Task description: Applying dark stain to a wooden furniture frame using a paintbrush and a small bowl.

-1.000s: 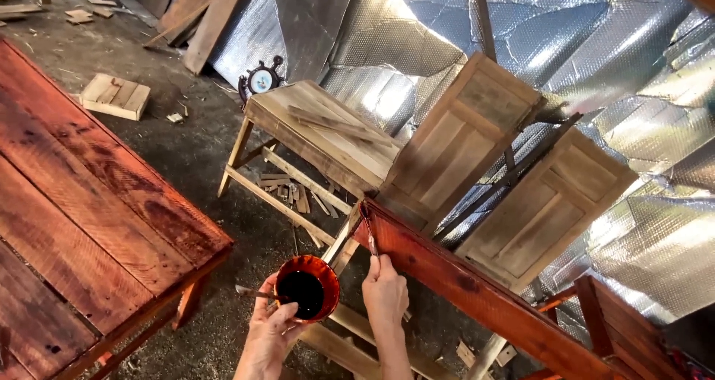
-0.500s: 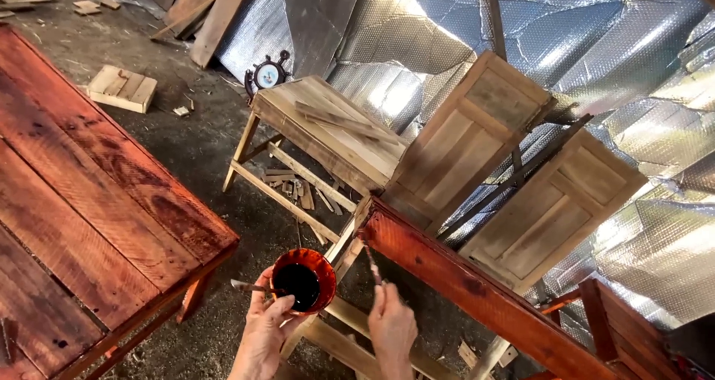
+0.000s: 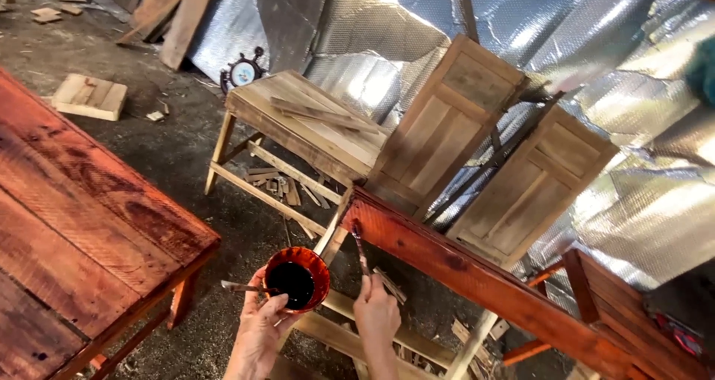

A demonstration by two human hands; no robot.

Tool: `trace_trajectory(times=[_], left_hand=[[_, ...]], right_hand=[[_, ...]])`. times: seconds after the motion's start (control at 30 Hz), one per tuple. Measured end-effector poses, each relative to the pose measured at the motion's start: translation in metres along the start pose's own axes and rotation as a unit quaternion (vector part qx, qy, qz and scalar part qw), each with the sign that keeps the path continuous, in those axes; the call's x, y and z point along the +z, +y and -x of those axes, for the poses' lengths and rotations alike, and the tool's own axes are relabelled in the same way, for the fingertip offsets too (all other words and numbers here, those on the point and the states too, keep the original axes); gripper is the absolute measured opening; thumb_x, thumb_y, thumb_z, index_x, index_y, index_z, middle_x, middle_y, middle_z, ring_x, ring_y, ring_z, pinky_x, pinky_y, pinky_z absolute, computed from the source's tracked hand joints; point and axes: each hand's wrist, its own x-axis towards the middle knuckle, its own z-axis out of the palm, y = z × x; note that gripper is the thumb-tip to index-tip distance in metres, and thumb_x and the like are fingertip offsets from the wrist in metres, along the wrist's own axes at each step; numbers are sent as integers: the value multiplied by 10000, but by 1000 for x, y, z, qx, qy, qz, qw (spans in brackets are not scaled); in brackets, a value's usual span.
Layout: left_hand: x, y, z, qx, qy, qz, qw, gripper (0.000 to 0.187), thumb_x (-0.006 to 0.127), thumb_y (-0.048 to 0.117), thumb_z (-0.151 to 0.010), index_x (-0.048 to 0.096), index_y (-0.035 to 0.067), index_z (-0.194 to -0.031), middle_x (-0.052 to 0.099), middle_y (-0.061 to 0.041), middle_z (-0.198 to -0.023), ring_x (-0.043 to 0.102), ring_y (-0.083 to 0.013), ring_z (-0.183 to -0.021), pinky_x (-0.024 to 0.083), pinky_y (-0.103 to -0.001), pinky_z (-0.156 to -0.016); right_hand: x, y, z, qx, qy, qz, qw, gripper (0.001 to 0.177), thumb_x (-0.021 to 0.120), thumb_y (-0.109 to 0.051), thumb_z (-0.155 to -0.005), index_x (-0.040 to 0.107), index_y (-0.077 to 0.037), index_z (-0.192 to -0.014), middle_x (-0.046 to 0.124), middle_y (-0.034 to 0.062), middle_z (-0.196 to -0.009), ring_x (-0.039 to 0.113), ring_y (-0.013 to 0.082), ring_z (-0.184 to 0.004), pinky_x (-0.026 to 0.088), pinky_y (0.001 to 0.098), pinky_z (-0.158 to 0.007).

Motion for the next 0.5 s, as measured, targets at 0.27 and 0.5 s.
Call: trace_trajectory(times=[0.27,0.5], left_hand=[[17,0,19,-9,-2,-47,999,669,520,-135,-870,484,281,-1393,539,-118,-1482,582,-410,-1120,482,-563,-1004],[38,-11,34,-27,23,-137,990,605,500,-33,-953,409,328,-1430,517,-97,-1461,555,-380,-1084,441,-551,-1068]], right_hand=[[-33,236,-20,186,161,-45,968,392,333,-411,-1030,659,-193,-1026,721,154,-873,691,371,-847,537,481,-802],[-12,215,-24,366,184,-214,887,670,355,-671,-1000,559,-63,-805,472,39,-616,489,138,-539,414,268,-470]])
